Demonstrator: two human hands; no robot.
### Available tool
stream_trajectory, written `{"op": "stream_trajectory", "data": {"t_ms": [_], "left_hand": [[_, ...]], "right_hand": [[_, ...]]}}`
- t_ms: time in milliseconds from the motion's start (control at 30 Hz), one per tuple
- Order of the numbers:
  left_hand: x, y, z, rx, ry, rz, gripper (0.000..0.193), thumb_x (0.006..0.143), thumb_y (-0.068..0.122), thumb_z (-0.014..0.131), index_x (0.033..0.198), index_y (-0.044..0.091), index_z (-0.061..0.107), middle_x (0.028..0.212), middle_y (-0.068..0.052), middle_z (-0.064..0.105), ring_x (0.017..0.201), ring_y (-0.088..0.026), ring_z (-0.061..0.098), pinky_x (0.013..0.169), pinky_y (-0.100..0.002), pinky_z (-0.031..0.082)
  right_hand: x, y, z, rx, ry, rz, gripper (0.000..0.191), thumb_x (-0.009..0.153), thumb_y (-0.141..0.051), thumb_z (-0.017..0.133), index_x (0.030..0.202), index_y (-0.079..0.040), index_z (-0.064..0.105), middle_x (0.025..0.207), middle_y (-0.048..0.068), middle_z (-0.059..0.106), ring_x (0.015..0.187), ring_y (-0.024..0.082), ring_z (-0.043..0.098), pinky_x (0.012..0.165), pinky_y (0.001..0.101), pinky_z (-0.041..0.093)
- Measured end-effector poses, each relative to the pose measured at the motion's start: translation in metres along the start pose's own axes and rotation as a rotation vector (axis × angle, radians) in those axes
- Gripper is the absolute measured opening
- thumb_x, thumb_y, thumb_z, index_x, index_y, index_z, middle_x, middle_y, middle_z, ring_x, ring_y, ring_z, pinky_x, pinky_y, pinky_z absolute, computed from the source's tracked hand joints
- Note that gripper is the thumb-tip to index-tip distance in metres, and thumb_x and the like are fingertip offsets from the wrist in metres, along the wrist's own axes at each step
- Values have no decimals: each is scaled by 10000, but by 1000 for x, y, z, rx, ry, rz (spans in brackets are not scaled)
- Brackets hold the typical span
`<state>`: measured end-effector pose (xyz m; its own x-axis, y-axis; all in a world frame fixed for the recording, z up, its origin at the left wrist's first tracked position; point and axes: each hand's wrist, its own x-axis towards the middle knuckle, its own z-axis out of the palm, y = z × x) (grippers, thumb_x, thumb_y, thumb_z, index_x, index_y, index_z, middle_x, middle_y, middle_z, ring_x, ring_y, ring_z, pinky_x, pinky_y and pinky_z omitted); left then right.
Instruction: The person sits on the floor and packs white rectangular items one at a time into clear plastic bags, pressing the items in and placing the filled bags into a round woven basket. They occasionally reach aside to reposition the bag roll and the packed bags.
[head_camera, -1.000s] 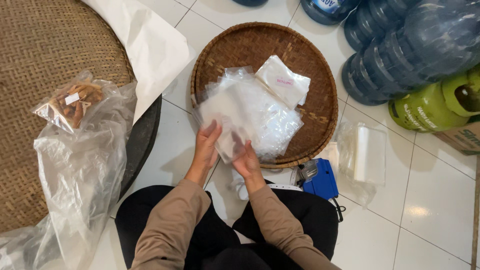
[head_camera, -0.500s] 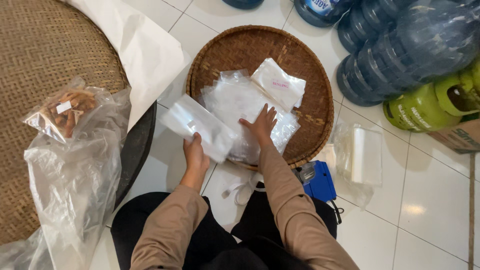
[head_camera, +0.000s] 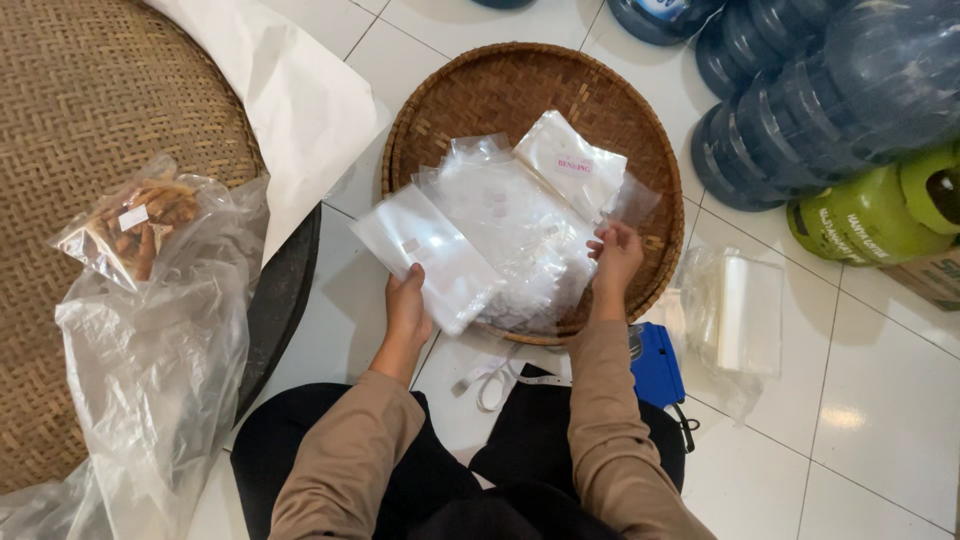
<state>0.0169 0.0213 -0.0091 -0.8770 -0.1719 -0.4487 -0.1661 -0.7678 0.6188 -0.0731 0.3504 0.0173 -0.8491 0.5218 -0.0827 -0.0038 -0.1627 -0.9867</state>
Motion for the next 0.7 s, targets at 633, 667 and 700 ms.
{"op": "stream_trajectory", "data": {"t_ms": [633,667,700], "left_hand": [[-16,20,13,42,108,-12,402,1008,27,504,1404,-44,498,1284,-146,627,1117,-265,652,946,-410,544],[-14,18,11,49,120,-3,411,1002,17,508,1409,-27,491,1301,-140,620,1133,-258,643,960,-401,534],[-11,17,9,58,130,11,422,995,8,511,1415,-10,483,1317,-133,613,1148,-251,634,974,-393,524]], "right_hand": [[-49,21,138,-1100,-293,-373,1208,534,-438,1058,1407,11,355,1286,344,517,1235,432,507,968,548,481],[-42,24,133,-1344,-168,-533,1402,416,-486,1127,1430,49,320,1338,415,460,1310,531,458,1010,635,444],[-34,26,130,-1343,-164,-378,1330,451,-444,1106,1426,22,330,1320,355,490,1262,473,487,984,577,461]]}}
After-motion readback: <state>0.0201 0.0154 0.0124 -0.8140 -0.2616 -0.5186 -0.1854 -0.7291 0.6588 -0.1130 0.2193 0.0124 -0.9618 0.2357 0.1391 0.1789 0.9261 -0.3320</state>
